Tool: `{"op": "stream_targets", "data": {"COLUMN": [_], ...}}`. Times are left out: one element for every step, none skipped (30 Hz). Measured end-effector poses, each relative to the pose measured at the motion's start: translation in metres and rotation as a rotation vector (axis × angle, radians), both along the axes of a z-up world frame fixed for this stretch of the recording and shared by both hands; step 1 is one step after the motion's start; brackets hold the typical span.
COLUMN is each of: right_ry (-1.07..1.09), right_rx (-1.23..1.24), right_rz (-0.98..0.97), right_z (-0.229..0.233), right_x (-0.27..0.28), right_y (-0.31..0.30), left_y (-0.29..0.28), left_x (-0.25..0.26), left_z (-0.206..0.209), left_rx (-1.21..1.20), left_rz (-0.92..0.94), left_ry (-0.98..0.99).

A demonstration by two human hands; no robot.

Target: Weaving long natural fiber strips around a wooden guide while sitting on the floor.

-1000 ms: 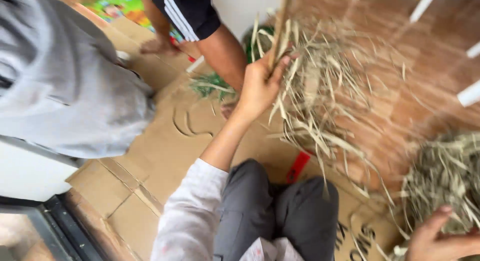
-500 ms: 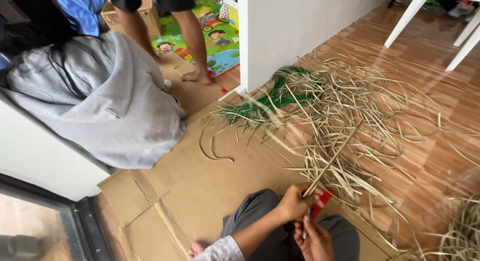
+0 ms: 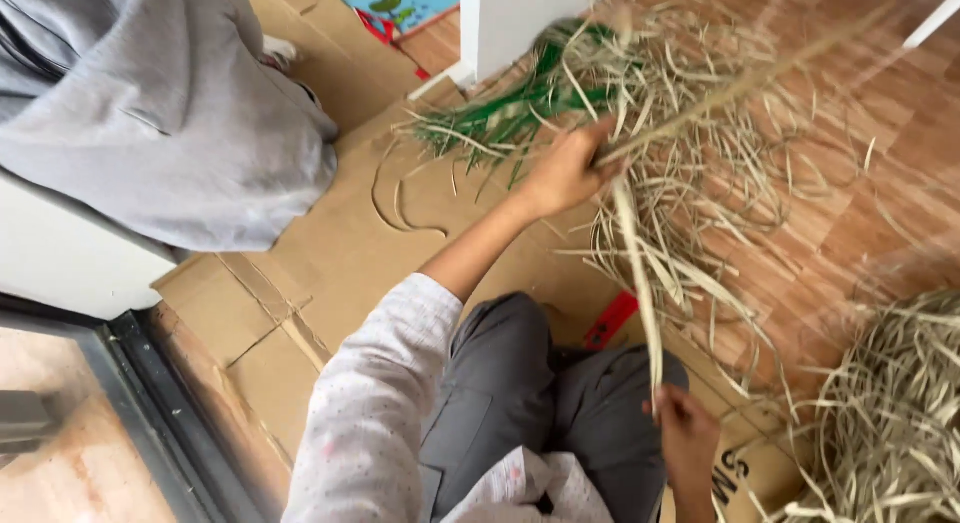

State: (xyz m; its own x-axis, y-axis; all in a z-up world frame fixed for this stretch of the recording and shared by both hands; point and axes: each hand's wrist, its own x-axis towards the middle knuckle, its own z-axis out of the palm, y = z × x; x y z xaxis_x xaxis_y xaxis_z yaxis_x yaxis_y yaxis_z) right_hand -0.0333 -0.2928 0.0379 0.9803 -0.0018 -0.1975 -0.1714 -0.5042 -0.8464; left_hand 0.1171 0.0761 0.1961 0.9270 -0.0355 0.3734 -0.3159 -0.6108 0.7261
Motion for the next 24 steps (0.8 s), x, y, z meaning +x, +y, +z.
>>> {"op": "stream_targets", "data": {"right_ry": [-0.135, -0.271, -0.246, -0.218, -0.194, -0.176, -0.047, 0.079, 0.067, 0.076, 0.084, 0.071, 0.044, 0.017, 0.021, -0.003, -0.020, -0.008, -0.106, -0.202, -0.189, -0.230, -0.277, -0.271], "right_rx": [0.035, 0.069, 0.058, 0.350, 0.631, 0.610, 0.790, 0.971, 0.963, 1.039, 1.117, 1.111, 1.130, 1.147, 1.133, 1.044, 0.954, 0.939, 0.713, 0.485, 0.477, 0.376, 0.275, 0.268], "right_rz": [0.038, 0.074, 0.055, -0.017, -0.101, -0.130, -0.212, -0.298, -0.331, -0.362, -0.387, -0.414, -0.349, -0.283, -0.283, -0.212, -0.132, -0.121, 0.006, 0.134, 0.145, 0.181, 0.213, 0.219], "right_z": [0.008, 0.014, 0.005, -0.006, -0.017, -0.002, 0.012, 0.027, 0.024, 0.021, 0.018, 0.015, 0.013, 0.011, 0.023, 0.034, 0.045, 0.042, 0.038, 0.034, 0.038, 0.042, 0.048, 0.051], "right_x": [0.007, 0.015, 0.031, 0.047, 0.062, 0.064, 0.071, 0.081, 0.088, 0.094, 0.100, 0.100, 0.102, 0.103, 0.091, 0.077, 0.065, 0.056, 0.044, 0.032, 0.025, 0.019, 0.013, 0.009], "right_y": [0.012, 0.022, 0.034, 0.045, 0.051, 0.059, 0.067, 0.074, 0.069, 0.063, 0.059, 0.055, 0.053, 0.052, 0.061, 0.071, 0.083, 0.087, 0.092, 0.097, 0.099, 0.100, 0.101, 0.099], "left_y": [-0.006, -0.012, -0.012, -0.011, -0.012, -0.014, -0.016, -0.015, -0.014, -0.011, -0.007, -0.013, -0.018, -0.021, -0.035, -0.048, -0.060, -0.074, -0.088, -0.102, -0.111, -0.120, -0.129, -0.134], "left_x": [-0.019, -0.037, -0.048, -0.058, -0.068, -0.099, -0.125, -0.149, -0.162, -0.175, -0.190, -0.200, -0.212, -0.227, -0.225, -0.224, -0.225, -0.215, -0.207, -0.198, -0.194, -0.189, -0.183, -0.181], "left_z": [0.022, 0.045, 0.039, 0.033, 0.026, 0.034, 0.046, 0.058, 0.028, -0.002, -0.032, -0.054, -0.075, -0.096, -0.100, -0.104, -0.108, -0.126, -0.144, -0.162, -0.155, -0.148, -0.141, -0.144], "left_rx": [0.054, 0.108, 0.097, 0.124, 0.146, 0.130, 0.172, 0.224, 0.224, 0.185, 0.149, 0.152, 0.066, -0.019, -0.033, -0.232, -0.438, -0.457, -0.605, -0.748, -0.762, -0.780, -0.792, -0.802], "left_rz": [0.030, 0.058, 0.038, 0.111, 0.179, 0.154, 0.193, 0.225, 0.190, 0.183, 0.182, 0.153, 0.117, 0.082, 0.079, 0.074, 0.079, 0.088, 0.063, 0.041, 0.053, 0.066, 0.072, 0.077], "left_ry": [-0.118, -0.237, -0.212, -0.153, -0.092, -0.066, 0.234, 0.533, 0.536, 0.607, 0.679, 0.682, 0.722, 0.761, 0.767, 0.806, 0.838, 0.842, 0.723, 0.598, 0.604, 0.509, 0.411, 0.414]}}
